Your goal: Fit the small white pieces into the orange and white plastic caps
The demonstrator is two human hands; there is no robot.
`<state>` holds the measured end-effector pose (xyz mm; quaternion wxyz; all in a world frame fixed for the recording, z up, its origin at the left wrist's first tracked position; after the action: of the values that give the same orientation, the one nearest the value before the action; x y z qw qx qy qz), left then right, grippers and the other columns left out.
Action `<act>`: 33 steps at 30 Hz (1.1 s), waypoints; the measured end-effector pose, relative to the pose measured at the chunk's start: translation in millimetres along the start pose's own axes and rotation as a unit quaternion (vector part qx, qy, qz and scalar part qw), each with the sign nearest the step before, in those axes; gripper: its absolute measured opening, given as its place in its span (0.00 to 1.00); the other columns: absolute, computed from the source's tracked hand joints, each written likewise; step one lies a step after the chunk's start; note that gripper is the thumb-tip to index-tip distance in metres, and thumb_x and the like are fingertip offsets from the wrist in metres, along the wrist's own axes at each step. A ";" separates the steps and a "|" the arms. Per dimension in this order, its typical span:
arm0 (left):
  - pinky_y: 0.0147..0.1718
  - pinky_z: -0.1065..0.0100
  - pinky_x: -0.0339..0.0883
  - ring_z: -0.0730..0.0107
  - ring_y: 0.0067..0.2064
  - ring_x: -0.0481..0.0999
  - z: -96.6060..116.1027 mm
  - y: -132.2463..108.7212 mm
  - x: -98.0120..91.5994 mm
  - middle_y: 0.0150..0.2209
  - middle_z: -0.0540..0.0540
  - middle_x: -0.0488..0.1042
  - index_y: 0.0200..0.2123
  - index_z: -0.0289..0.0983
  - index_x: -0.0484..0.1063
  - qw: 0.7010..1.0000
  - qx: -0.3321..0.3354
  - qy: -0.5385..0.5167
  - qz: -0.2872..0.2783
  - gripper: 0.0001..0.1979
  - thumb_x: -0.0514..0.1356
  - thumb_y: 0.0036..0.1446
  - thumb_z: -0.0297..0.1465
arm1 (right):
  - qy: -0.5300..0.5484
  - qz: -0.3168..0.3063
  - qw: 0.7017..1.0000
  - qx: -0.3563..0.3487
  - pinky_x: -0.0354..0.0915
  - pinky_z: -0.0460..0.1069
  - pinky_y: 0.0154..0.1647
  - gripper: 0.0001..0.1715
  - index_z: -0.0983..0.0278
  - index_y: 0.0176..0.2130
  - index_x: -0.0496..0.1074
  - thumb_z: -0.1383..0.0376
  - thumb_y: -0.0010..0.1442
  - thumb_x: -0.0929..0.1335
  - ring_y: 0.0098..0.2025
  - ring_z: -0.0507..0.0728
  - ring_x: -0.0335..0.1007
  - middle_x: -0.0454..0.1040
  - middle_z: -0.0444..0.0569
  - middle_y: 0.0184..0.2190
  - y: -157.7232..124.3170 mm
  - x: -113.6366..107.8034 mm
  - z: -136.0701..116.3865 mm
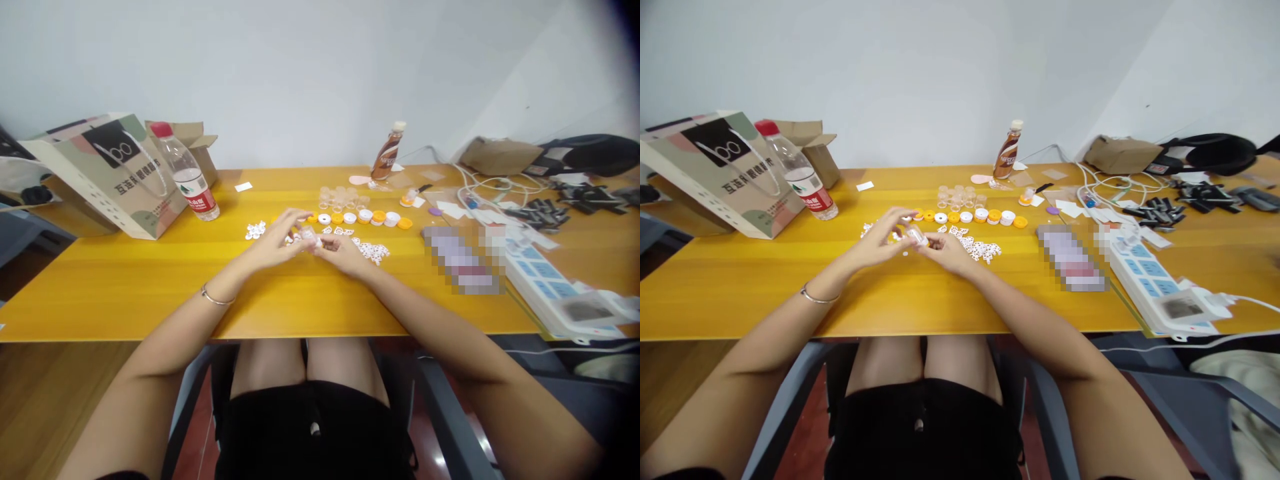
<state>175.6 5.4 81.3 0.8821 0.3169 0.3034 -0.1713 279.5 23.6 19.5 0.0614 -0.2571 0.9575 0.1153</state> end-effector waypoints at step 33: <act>0.43 0.62 0.69 0.66 0.43 0.74 -18.7 0.8 -0.6 0.41 0.43 0.74 0.43 0.38 0.72 0.998 -0.041 -0.019 -0.049 0.13 0.58 0.58 0.39 | -0.096 -0.023 0.995 0.020 0.56 0.46 0.28 0.23 0.66 0.39 0.75 0.52 0.51 0.69 0.28 0.52 0.62 0.71 0.44 0.26 0.4 1.8 9.9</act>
<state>167.6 18.5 70.5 0.8908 0.2617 0.3081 -0.2076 278.4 25.6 9.7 0.1604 -0.2656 0.9432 0.1185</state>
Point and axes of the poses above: each hand's wrist, its own y-axis towards the middle knuckle, its own x-axis out of the palm, z = x × y, the point moved 9 cm from there along y, towards the middle knuckle
